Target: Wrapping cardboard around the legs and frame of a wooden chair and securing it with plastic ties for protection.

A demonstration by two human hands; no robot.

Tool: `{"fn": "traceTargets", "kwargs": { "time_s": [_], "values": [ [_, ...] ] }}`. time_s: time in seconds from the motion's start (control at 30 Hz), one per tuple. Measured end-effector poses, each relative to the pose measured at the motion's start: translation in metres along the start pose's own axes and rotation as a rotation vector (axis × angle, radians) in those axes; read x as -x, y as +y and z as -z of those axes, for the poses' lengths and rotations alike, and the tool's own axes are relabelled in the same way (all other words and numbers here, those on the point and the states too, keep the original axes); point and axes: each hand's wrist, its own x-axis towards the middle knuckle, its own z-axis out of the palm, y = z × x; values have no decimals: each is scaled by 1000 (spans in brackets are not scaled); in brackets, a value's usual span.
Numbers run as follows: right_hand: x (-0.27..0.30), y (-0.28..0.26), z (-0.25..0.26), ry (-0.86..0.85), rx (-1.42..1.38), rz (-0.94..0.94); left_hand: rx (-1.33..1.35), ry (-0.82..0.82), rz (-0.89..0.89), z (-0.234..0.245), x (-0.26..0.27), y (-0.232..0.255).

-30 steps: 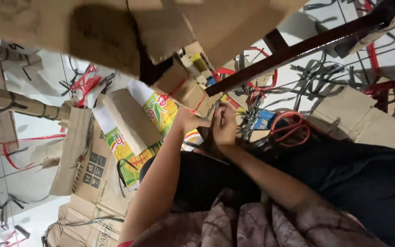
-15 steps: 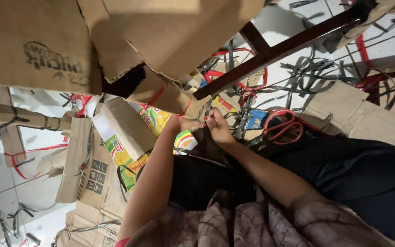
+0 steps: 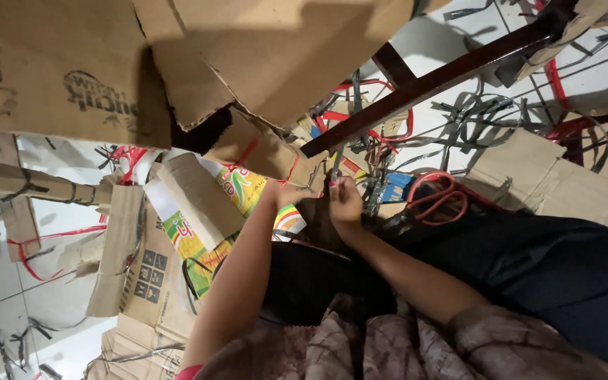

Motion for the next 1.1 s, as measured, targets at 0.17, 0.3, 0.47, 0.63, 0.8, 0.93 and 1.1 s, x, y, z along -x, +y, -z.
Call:
{"fn": "traceTargets", "kwargs": {
  "time_s": [0.17, 0.3, 0.47, 0.63, 0.8, 0.93, 1.1],
  "values": [
    [14, -33, -11, -54, -144, 19, -417, -55, -273, 31, -82, -137],
    [-3, -33, -12, -214, -265, -71, -1100, -221, -879, 43, -70, -97],
    [-35, -16, 0, -348, -193, -239, -96, -301, -241, 58, -168, -283],
    [-62, -30, 8, -438, -61, -285, -223, -303, -166, 46, -143, -238],
    [-80, -39, 8, -464, 263, -147, -46, -220, -55, 49, -128, -203],
    [-79, -56, 11, -310, 464, 4, 108, -144, 35, 54, -132, -200],
    [-79, -80, 10, -354, 435, 246, 307, -57, 138, 46, -112, -164]
  ]
}}
